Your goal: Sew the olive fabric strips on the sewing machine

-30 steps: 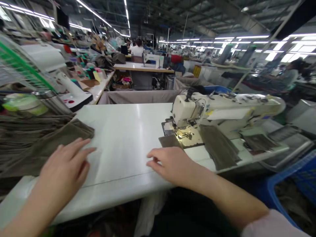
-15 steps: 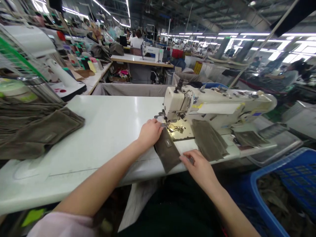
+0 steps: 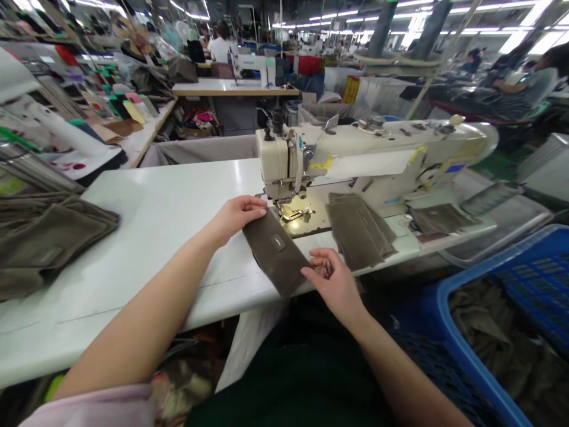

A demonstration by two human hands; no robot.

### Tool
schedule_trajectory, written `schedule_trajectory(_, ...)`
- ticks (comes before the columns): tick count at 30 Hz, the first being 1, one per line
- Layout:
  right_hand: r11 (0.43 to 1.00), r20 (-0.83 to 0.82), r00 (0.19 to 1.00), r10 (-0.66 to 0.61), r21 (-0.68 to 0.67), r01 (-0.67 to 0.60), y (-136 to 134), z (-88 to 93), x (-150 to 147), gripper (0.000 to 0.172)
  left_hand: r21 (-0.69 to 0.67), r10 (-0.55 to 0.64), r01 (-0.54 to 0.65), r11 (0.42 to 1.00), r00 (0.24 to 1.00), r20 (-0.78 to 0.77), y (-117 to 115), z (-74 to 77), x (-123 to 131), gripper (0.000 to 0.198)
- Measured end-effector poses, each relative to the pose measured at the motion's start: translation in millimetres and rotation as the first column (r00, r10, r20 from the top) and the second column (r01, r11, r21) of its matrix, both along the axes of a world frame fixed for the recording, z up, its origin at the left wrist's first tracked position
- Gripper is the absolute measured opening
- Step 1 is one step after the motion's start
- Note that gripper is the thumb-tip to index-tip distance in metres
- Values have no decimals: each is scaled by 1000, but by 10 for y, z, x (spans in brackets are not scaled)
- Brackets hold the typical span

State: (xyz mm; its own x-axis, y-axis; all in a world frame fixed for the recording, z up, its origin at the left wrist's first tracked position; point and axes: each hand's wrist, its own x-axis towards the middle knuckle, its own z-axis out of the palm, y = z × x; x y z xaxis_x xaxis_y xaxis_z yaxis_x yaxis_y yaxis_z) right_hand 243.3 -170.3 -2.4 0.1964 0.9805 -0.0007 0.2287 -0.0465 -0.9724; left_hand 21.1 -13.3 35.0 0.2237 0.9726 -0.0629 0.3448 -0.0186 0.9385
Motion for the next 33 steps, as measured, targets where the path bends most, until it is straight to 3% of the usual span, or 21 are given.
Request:
schedule_trajectory(3, 999, -105, 994, -21, -40, 17, 4, -6, -3, 40, -41, 35, -32, 999, 998, 55, -1, 24, -45, 43)
schedule_trajectory(10, 961, -267, 963, -35, -273, -41, -3, -13, 45, 31, -115, 55, -34, 993, 982, 180, -26, 110, -80, 42)
schedule_trajectory(13, 986, -123, 992, -16, -166, -4, -30, 5, 45, 26, -152, 32, -7, 988, 986, 165, -15, 115, -80, 33)
schedule_trajectory(15, 998, 0, 1000, 16, -66, -16, -67, 7, 21, 22, -103, 6, 1, 995, 998, 62, 19, 61, -20, 27)
schedule_trajectory(18, 998, 93, 994, 57, 1, -57, -133, -37, -32, 17, 110, -47, 73, 991, 974, -223, 94, -92, 156, 16)
schedule_trajectory(21, 990, 171, 983, 62, 116, -82, -183, -121, -59, 12, 279, -31, 165, 946, 902, -431, 147, -243, 318, 12)
schedule_trajectory(25, 954, 288, 948, 132, 224, -201, -223, -204, -29, 9, 331, -4, 194, 923, 867, -499, 151, -308, 354, 12)
schedule_trajectory(33, 890, 398, 897, 194, 314, -332, -208, -245, 39, 12, 311, 44, 186, 932, 794, -607, 154, -230, 340, 13)
